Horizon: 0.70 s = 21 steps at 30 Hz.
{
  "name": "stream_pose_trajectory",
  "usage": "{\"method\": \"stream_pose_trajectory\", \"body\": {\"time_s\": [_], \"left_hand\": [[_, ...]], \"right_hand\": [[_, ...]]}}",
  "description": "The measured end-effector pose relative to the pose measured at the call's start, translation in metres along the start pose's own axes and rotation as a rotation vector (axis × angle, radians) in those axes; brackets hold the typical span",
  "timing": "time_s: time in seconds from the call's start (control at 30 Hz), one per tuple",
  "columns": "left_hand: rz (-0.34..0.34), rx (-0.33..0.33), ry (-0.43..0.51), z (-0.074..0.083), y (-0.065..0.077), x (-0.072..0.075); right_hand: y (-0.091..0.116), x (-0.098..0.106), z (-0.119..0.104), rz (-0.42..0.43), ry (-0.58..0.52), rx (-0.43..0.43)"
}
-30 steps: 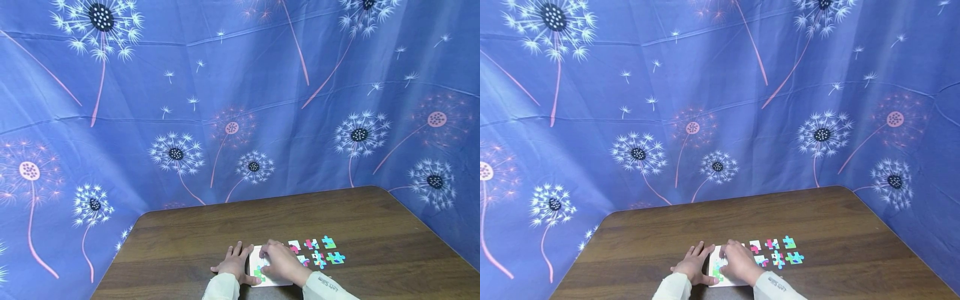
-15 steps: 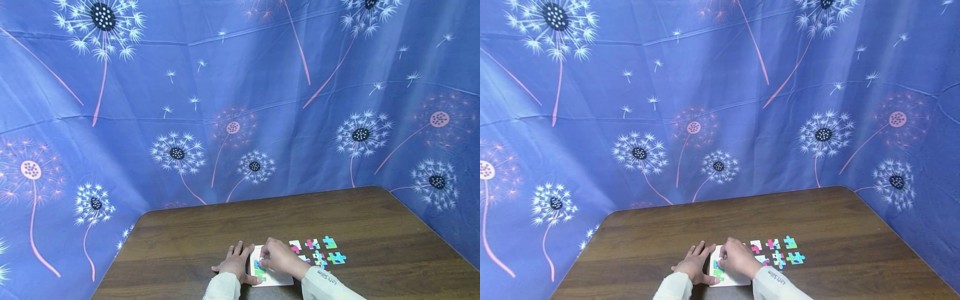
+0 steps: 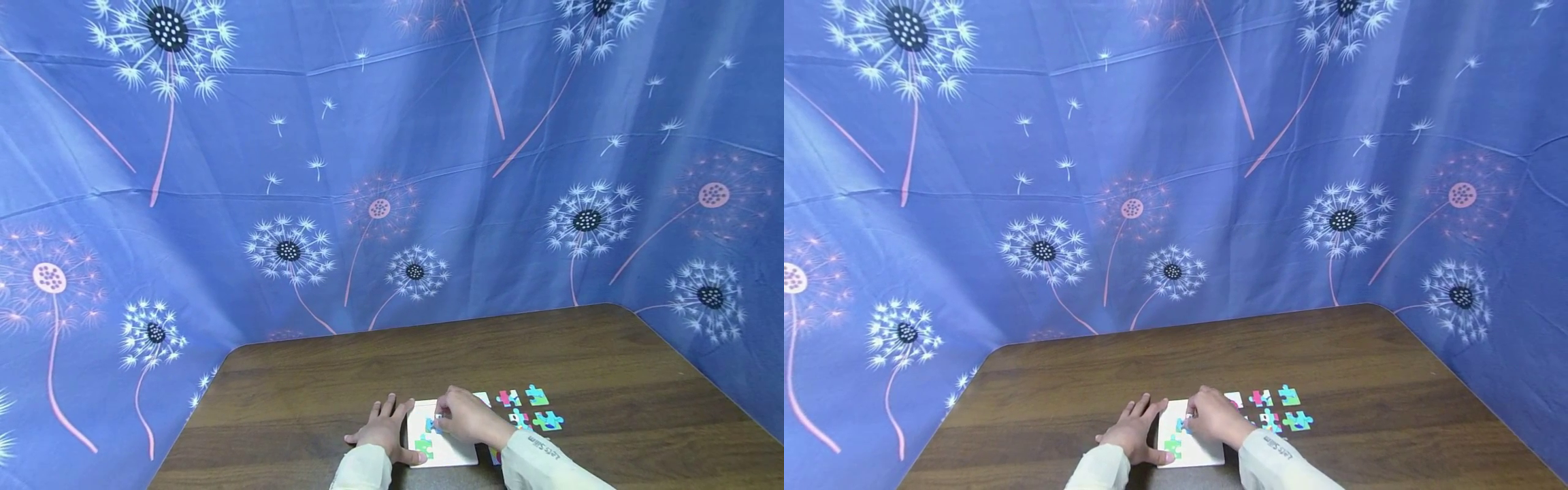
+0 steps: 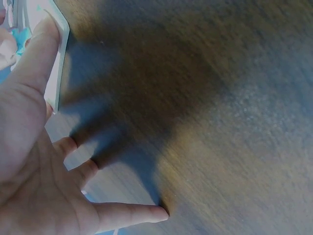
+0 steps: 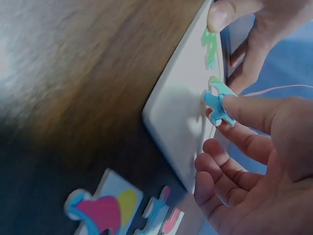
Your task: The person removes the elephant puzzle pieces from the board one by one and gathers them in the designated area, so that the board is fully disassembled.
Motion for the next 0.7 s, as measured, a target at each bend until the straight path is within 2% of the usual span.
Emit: {"method": "stream_pose_trajectory", "body": {"time_s": [0.1,0.27,0.43,0.53,0.7], "left_hand": [[-0.013,0.005,-0.003,0.0004,-0.0013,-0.0012],[-0.017,0.008,0.000,0.0014,0.0001,-0.0012],[-0.014,-0.003,0.013,0.0020,0.0015,-0.0006],[-0.022,-0.003,0.025,0.0012,0.0015,-0.0006],[-0.031,0.002,0.028,-0.0005,0.0002,-0.0008]], "right_hand": [[0.0038,0.0017,0.0028,0.036,0.033,0.007],[0.0072,0.0016,0.0058,0.057,0.107,-0.040],[0.0068,0.0016,0.0018,0.103,0.205,0.002],[0.0065,0.0010,0.0009,0.113,0.217,0.028],[0.0081,0.0016,0.0027,0.111,0.178,0.055]]}}
Point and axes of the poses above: each hand's wrist, its own y-axis away from the middle knuckle, its own x-axis out of the back of the hand, z = x × y, the point moved 9 cm from there along -y, towards the middle knuckle, and after that the axes turned 10 degrees about -z, right-handed, at the moved point
